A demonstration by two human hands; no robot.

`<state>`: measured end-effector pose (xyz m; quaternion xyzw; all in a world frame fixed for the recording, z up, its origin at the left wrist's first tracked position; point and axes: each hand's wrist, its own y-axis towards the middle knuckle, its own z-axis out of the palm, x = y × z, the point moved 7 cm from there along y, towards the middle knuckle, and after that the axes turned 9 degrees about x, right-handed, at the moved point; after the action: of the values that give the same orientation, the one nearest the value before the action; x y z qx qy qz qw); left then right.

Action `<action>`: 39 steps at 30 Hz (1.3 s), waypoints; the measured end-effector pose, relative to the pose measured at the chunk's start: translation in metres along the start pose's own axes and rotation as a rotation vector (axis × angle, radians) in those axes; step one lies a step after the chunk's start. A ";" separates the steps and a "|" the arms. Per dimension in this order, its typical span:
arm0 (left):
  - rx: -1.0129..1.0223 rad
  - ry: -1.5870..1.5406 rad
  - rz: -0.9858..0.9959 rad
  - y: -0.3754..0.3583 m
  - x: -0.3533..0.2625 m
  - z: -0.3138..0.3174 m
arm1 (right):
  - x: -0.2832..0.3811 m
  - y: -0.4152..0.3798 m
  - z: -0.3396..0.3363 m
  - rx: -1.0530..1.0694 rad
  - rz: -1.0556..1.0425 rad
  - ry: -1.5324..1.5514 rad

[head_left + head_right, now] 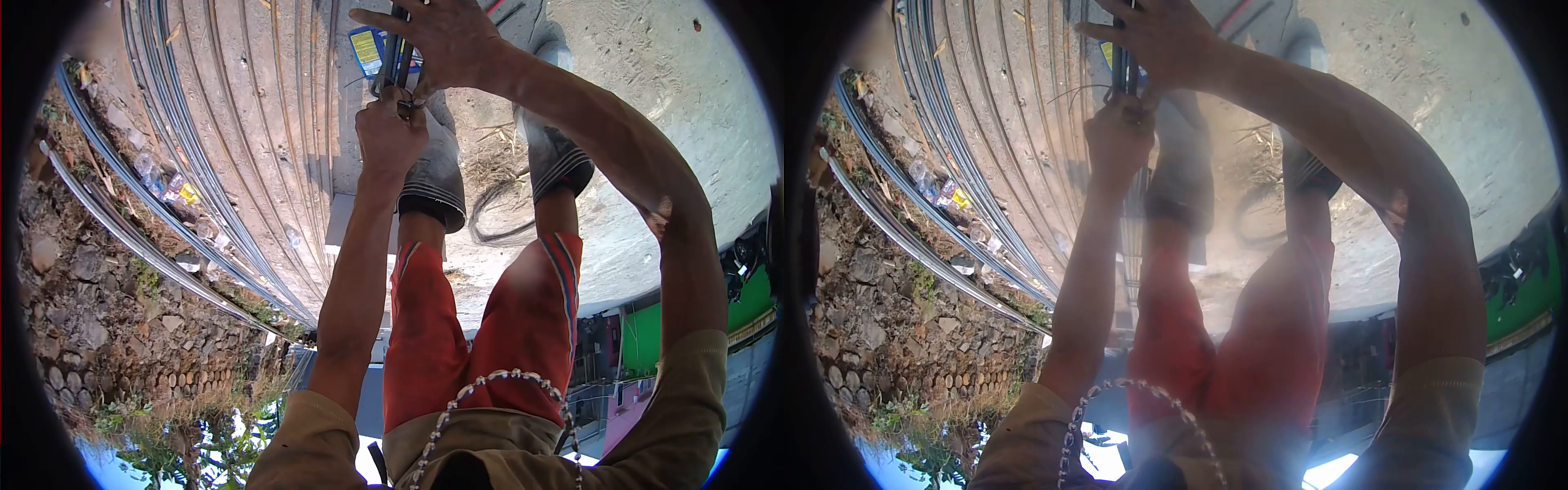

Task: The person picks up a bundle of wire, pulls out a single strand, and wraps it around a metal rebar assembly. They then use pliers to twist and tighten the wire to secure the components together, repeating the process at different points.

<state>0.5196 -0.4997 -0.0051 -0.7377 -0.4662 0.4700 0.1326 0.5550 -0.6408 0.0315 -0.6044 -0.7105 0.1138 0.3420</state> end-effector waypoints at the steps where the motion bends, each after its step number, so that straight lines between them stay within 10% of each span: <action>1: -0.018 0.009 0.019 -0.002 -0.002 -0.001 | 0.000 -0.004 -0.002 -0.080 -0.014 -0.007; 7: -0.047 0.024 0.032 -0.005 0.001 -0.001 | 0.000 0.001 -0.001 0.101 -0.024 0.015; 13: -0.062 0.121 0.017 -0.008 -0.006 -0.004 | 0.026 -0.017 0.001 -0.551 -0.271 0.256; 19: -0.024 0.059 -0.025 -0.007 -0.006 -0.004 | 0.022 -0.005 0.029 0.031 -0.169 0.553; 34: 0.041 -0.164 -0.035 -0.016 -0.004 -0.011 | -0.005 -0.038 0.038 -0.335 0.100 0.400; 36: 0.060 -0.201 -0.101 -0.015 -0.006 -0.013 | -0.014 0.004 0.039 0.396 0.074 0.615; 39: 0.091 -0.193 -0.184 -0.017 -0.007 -0.016 | -0.006 -0.007 0.023 0.399 0.156 0.592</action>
<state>0.5225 -0.4925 0.0186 -0.6364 -0.5205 0.5454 0.1629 0.5350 -0.6428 0.0163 -0.5849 -0.4962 0.0963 0.6344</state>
